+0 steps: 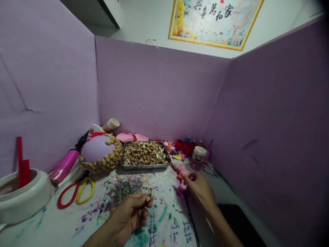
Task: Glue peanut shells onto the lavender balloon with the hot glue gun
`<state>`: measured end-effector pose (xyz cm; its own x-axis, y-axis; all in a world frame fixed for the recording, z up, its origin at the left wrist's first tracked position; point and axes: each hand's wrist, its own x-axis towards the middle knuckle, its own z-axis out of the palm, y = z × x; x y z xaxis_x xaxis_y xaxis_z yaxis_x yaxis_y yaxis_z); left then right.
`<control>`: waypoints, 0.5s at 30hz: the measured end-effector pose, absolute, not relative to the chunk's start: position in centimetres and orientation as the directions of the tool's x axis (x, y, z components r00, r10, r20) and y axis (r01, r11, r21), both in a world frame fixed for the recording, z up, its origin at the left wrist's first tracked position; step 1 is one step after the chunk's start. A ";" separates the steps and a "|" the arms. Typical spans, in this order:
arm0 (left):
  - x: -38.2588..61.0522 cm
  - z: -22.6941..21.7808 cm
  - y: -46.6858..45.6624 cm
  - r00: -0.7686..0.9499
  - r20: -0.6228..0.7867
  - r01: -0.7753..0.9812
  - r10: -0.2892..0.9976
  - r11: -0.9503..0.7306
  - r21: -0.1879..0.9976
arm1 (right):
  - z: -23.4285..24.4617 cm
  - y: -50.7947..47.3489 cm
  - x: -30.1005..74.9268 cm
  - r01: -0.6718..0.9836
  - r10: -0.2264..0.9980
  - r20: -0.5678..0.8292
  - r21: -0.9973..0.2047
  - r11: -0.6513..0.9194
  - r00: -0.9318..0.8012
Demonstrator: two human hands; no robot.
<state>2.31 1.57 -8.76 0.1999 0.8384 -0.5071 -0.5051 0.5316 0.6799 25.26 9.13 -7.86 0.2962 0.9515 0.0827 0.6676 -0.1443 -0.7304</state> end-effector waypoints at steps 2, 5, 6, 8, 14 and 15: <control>2.2 -8.7 1.7 0.192 -0.512 -0.498 0.837 0.533 0.684 | -8.6 10.0 25.9 0.699 0.951 0.006 -0.679 -0.224 0.311; 2.3 -8.5 1.7 0.187 -0.510 -0.477 0.839 0.532 0.700 | -9.7 10.9 25.7 0.699 0.944 -0.089 -0.651 -0.296 0.318; 2.3 -8.4 1.7 0.185 -0.510 -0.474 0.840 0.531 0.703 | -10.0 11.1 25.7 0.680 0.941 -0.120 -0.663 -0.314 0.317; 2.3 -8.3 1.7 0.180 -0.517 -0.473 0.837 0.535 0.701 | -10.4 11.5 25.8 0.608 0.933 -0.181 -0.717 -0.341 0.310; 2.4 -8.8 1.8 0.175 -0.512 -0.466 0.841 0.529 0.710 | -11.3 11.5 26.2 0.159 0.928 -0.226 -0.947 -0.281 0.296; 2.4 -8.9 1.9 0.181 -0.509 -0.465 0.841 0.530 0.710 | -11.2 11.3 26.0 0.076 0.936 -0.197 -0.971 -0.227 0.291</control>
